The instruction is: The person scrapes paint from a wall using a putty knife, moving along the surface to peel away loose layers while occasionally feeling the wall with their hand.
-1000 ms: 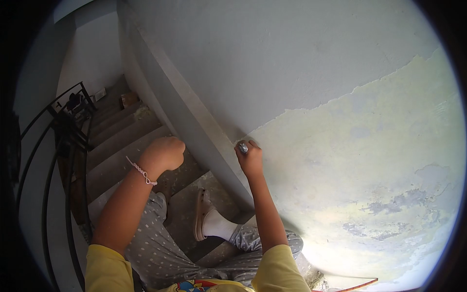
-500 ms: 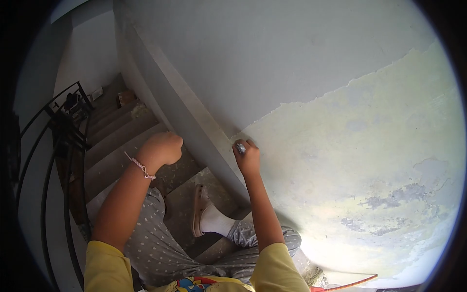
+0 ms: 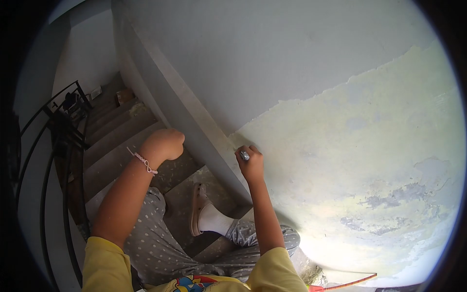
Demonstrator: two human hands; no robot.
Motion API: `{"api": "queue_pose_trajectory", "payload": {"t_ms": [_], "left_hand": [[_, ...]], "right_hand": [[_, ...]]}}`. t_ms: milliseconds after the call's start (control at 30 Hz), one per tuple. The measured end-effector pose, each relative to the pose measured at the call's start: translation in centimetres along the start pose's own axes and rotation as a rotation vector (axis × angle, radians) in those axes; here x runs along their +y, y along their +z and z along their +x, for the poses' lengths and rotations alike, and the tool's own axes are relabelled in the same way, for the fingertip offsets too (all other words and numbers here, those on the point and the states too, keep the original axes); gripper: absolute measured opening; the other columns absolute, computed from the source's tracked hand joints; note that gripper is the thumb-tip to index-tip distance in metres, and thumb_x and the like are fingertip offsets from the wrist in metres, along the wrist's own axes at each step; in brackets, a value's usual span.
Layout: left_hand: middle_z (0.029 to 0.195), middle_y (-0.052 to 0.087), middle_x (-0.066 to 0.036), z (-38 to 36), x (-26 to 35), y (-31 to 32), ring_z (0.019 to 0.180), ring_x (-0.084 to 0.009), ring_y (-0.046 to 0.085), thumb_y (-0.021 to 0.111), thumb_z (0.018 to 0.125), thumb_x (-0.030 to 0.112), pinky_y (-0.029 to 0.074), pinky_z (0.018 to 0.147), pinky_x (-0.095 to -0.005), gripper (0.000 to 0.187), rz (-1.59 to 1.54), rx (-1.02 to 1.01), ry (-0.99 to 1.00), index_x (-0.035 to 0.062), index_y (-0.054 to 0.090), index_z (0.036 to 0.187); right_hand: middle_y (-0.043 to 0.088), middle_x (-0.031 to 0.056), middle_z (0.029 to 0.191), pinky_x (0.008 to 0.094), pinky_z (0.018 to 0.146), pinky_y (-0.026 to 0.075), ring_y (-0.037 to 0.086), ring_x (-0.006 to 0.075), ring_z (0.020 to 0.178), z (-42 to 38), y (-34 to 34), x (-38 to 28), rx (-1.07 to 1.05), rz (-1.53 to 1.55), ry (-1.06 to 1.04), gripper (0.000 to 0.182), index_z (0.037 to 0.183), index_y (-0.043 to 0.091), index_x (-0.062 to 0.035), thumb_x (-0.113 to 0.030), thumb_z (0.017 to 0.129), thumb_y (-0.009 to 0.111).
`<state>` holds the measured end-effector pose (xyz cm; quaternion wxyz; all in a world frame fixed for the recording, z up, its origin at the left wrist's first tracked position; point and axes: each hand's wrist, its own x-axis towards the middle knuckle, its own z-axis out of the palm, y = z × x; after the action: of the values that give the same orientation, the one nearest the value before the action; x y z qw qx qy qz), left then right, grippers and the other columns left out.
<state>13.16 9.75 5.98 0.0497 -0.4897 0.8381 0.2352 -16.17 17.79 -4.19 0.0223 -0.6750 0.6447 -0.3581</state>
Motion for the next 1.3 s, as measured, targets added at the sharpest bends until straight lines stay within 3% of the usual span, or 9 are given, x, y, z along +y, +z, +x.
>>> {"api": "queue_pose_trajectory", "payload": {"t_ms": [267, 400, 600, 700, 767, 867, 1100, 1167, 1300], "left_hand": [[0.108, 0.069, -0.025, 0.2, 0.0, 0.2, 0.103, -0.0411, 0.068, 0.052, 0.085, 0.008, 0.054, 0.091, -0.0481, 0.027, 0.028, -0.05, -0.013, -0.0033, 0.072, 0.099], [0.109, 0.07, -0.025, 0.4, 0.2, -0.2, 0.103, -0.0415, 0.068, 0.052, 0.084, 0.008, 0.054, 0.091, -0.048, 0.027, 0.031, -0.037, -0.028, -0.0032, 0.072, 0.099], [0.108, 0.07, -0.025, 0.6, 0.6, -0.2, 0.103, -0.0415, 0.068, 0.053, 0.084, 0.009, 0.054, 0.091, -0.0481, 0.027, 0.007, -0.067, -0.032, -0.0033, 0.072, 0.1], [0.108, 0.07, -0.025, 1.3, 0.1, 0.5, 0.102, -0.0412, 0.068, 0.053, 0.084, 0.009, 0.054, 0.091, -0.0476, 0.028, -0.006, -0.015, -0.031, -0.0031, 0.072, 0.1], [0.108, 0.07, -0.025, 1.3, 0.1, 0.6, 0.102, -0.041, 0.068, 0.053, 0.084, 0.008, 0.054, 0.091, -0.0473, 0.028, -0.006, -0.042, -0.041, -0.003, 0.072, 0.101], [0.107, 0.07, -0.026, 1.6, -0.1, 0.4, 0.101, -0.0409, 0.068, 0.054, 0.084, 0.008, 0.055, 0.091, -0.0472, 0.027, 0.007, -0.032, -0.041, -0.0029, 0.073, 0.1], [0.104, 0.07, -0.026, 2.1, 0.0, 1.1, 0.099, -0.0409, 0.069, 0.054, 0.084, 0.009, 0.056, 0.088, -0.048, 0.026, 0.003, -0.017, -0.031, -0.0032, 0.073, 0.096], [0.105, 0.07, -0.025, 1.9, 0.1, 0.7, 0.099, -0.0407, 0.069, 0.053, 0.084, 0.009, 0.055, 0.088, -0.0479, 0.026, 0.001, -0.03, -0.033, -0.0031, 0.073, 0.096], [0.105, 0.071, -0.024, 2.0, 0.3, 0.6, 0.1, -0.0402, 0.069, 0.053, 0.084, 0.009, 0.055, 0.088, -0.0477, 0.026, 0.008, -0.054, -0.023, -0.0026, 0.073, 0.098]], "right_hand": [[0.065, 0.0141, 0.076, 0.0413, 0.062, 0.051, 0.065, 0.0337, 0.066, 1.5, -0.6, 0.2, -0.084, 0.015, 0.009, 0.014, 0.084, 0.072, -0.0053, -0.006, 0.075, 0.082], [0.066, 0.0143, 0.076, 0.0409, 0.062, 0.052, 0.065, 0.0331, 0.065, 2.3, 0.4, -1.1, 0.041, 0.068, 0.002, 0.012, 0.085, 0.072, -0.0058, -0.008, 0.077, 0.081], [0.066, 0.0151, 0.077, 0.0419, 0.061, 0.052, 0.065, 0.0353, 0.065, 3.3, 2.3, -0.2, -0.107, -0.136, -0.081, 0.014, 0.084, 0.072, -0.0054, -0.014, 0.079, 0.082], [0.066, 0.0145, 0.076, 0.0436, 0.062, 0.052, 0.064, 0.0375, 0.066, 4.1, 2.3, 0.8, -0.067, -0.018, 0.012, 0.016, 0.085, 0.072, -0.0056, -0.016, 0.079, 0.082], [0.066, 0.014, 0.076, 0.0451, 0.062, 0.052, 0.064, 0.0392, 0.067, 4.2, 2.2, 1.2, -0.18, 0.035, 0.132, 0.016, 0.085, 0.072, -0.006, -0.017, 0.08, 0.081], [0.065, 0.0143, 0.077, 0.0468, 0.063, 0.051, 0.064, 0.0393, 0.068, 4.1, 1.5, -0.2, -0.075, -0.044, 0.021, 0.016, 0.086, 0.071, -0.0064, -0.018, 0.081, 0.08], [0.062, 0.0154, 0.079, 0.0482, 0.065, 0.05, 0.064, 0.0389, 0.073, 3.3, 2.6, 0.3, -0.184, -0.21, -0.058, 0.016, 0.088, 0.07, -0.0085, -0.021, 0.083, 0.079], [0.062, 0.0159, 0.079, 0.0483, 0.065, 0.05, 0.064, 0.0389, 0.073, 2.7, 2.7, 1.0, -0.182, -0.117, 0.033, 0.016, 0.088, 0.07, -0.0086, -0.021, 0.082, 0.079], [0.062, 0.0162, 0.078, 0.0479, 0.064, 0.05, 0.063, 0.0392, 0.071, 2.8, 1.5, 1.1, -0.23, -0.118, 0.02, 0.016, 0.087, 0.07, -0.008, -0.02, 0.081, 0.08]]}}
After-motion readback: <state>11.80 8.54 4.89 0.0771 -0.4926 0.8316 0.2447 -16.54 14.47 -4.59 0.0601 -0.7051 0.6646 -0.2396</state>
